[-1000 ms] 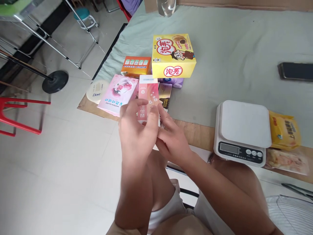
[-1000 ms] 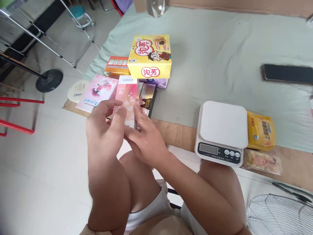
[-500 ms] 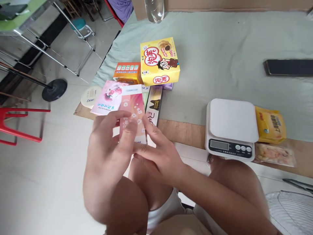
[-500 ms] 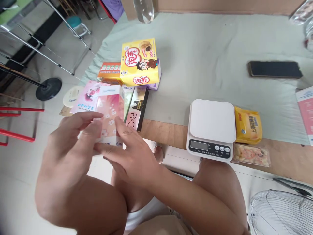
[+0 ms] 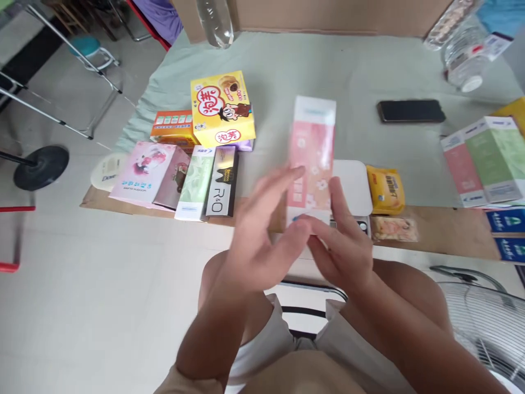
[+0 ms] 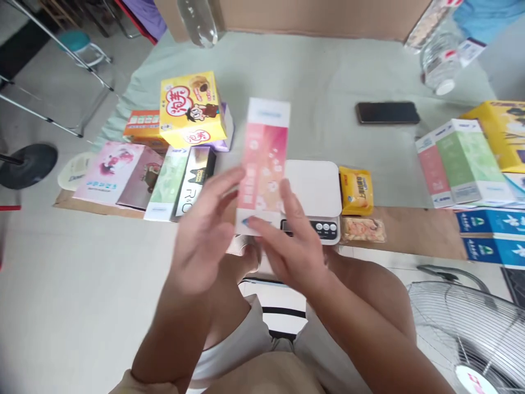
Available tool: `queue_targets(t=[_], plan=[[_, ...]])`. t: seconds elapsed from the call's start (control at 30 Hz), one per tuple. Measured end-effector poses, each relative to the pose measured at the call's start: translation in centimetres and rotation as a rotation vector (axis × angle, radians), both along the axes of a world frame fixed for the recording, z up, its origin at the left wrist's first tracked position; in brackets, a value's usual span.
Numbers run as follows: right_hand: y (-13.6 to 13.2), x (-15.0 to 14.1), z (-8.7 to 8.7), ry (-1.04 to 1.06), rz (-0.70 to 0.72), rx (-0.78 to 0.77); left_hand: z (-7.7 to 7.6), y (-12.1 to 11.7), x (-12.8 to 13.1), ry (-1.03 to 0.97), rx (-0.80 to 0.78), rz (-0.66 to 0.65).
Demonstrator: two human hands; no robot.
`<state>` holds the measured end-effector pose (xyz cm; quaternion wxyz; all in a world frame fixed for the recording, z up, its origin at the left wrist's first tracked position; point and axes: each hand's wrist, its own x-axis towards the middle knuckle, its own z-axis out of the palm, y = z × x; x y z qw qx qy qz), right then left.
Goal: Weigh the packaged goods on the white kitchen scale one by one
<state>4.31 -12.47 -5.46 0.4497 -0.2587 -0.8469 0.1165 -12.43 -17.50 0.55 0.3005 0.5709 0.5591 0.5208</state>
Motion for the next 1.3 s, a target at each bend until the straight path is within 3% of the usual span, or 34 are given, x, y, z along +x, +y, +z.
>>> queue_targets(t=[0.07,0.17,0.37,0.67,0.9,1.1,1.23,1.3], plan=[[0.7,2.6,-0.7,-0.061,-0.071,-0.013,-1.1,1.3,1.5,0.01,-0.077,-0.096],[1.6,5.2,-1.4,-0.127,-0.109,-0.033,-1.8,2.8,3.6,0.055,-0.181,-0.124],[3.1,7.1,-2.6,-0.179,-0.106,-0.108,-2.6,4.8,5.6,0.032,-0.319,-0.147],[3.8,8.3,-1.6,-0.253,-0.191,-0.269,-2.8,6.6,6.8,0.205,-0.4,0.092],[4.2,7.7,-1.1,-0.373,-0.105,-0.389,-2.6,7.6,7.8,0.252,-0.451,0.189],[4.2,7.5,-0.3,-0.274,-0.16,-0.38,-1.3,8.3,10.1,0.16,-0.342,0.301],[4.9,9.4,0.6,-0.119,-0.215,-0.307,-1.0,8.3,12.6,-0.021,-0.142,0.191],[5.3,10.8,0.9,-0.043,-0.264,-0.279,-0.8,8.6,14.2,-0.091,-0.14,0.116]])
